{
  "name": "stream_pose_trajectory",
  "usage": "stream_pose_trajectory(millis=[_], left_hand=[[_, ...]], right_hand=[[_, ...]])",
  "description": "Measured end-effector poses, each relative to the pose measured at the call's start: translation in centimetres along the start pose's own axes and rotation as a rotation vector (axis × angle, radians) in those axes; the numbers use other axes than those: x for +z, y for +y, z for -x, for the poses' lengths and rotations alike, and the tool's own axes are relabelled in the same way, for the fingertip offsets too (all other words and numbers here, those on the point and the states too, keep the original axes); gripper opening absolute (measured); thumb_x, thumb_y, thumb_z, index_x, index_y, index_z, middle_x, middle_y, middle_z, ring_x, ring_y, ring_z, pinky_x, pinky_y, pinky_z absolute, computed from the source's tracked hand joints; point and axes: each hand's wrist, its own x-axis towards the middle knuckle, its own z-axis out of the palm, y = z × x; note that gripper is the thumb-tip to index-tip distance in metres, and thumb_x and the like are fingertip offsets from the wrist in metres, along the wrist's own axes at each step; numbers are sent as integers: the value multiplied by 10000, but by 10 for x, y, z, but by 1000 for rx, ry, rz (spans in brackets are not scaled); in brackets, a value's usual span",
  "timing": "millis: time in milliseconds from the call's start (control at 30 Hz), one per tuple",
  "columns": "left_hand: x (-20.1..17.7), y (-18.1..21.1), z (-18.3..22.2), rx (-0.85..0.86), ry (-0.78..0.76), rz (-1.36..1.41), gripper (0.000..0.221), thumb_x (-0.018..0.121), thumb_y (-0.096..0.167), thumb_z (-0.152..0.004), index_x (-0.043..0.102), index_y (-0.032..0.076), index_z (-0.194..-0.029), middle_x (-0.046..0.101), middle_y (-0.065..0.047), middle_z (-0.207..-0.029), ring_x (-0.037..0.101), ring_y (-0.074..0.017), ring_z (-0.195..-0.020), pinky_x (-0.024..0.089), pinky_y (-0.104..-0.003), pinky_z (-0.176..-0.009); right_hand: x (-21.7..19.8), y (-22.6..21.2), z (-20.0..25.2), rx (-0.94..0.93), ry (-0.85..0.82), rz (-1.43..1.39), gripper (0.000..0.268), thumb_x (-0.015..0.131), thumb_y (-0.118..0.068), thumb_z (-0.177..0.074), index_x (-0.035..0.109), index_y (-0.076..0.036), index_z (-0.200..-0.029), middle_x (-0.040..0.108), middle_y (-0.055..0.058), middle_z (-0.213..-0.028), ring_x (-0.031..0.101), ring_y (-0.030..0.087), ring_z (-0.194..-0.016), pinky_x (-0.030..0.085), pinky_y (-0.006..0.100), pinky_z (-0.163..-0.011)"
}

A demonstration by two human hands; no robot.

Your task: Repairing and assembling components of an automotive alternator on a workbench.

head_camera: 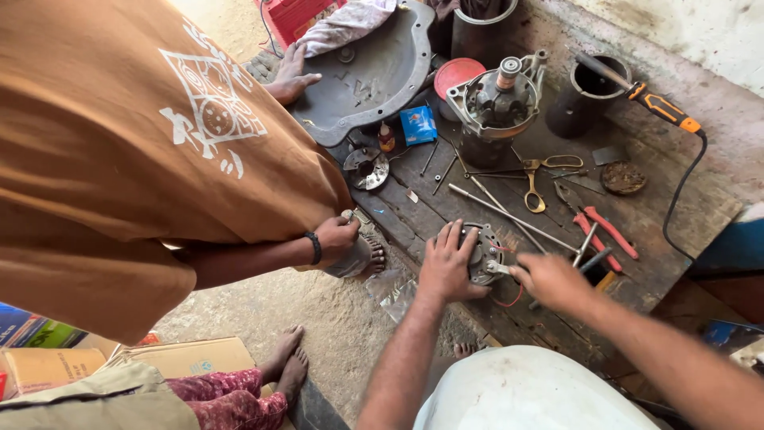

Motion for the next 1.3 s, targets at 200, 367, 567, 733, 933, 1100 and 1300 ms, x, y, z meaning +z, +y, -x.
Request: stream_pose_trajectory(millis=[200,367,567,733,933,1100,1300], left_hand=[[14,47,4,-317,15,75,1308,908,640,-576,278,87,-1580,252,-279,-1600,223,-438,-1489,283,-630,-1100],[19,45,2,-337,51,69,1300,890,668,-600,265,109,-1594,224,-246,-1642,210,-407,-1524,271,-631,-1139],[-1,39,5,-290,-135,21,1394,821,791,-607,128,137,-1625,7,-233,-1683,53,-399,-1546,191,-679,-1153],[-25,33,5,-163,-173,-102,1391,849,773,-571,161,171,-1619,-19,-220,-1690,51,-361,-1568,195,-698,-1158],[-10,29,5,-152,-73,87,1286,931,563,-563,280,209,-1613,142,-171,-1693,143,-369,-1558,282,-659,-1144],[-2,31,3,-187,-17,102,1262,932,497,-545,291,186,-1587,194,-180,-1659,182,-385,-1532,279,-644,-1134],[1,30,4,-178,45,125,1238,915,478,-544,321,173,-1587,261,-194,-1643,253,-398,-1503,318,-648,-1102]], right_hand=[[99,49,-13,109,69,-793,312,536,-315,-1046,670,-42,-976,616,73,-758,585,216,-688,489,408,-634],[81,31,-1,298,-95,-1147,297,518,-307,-1044,650,-44,-1003,538,33,-733,523,170,-636,469,361,-574],[4,27,1,115,22,-319,375,527,-443,-1009,708,-115,-996,685,87,-765,679,244,-720,550,444,-698],[-30,36,-44,-129,50,30,437,590,-544,-926,781,-158,-1003,763,106,-870,711,324,-836,551,494,-792],[-55,26,-68,-274,-163,274,443,633,-571,-883,792,-209,-1084,790,67,-923,727,295,-921,522,480,-873],[-42,29,-59,-258,-179,127,417,585,-517,-940,767,-167,-1075,764,108,-908,722,332,-890,552,488,-816],[-30,35,-60,-177,-172,17,410,592,-507,-936,747,-140,-1032,761,98,-899,723,299,-874,548,482,-781]])
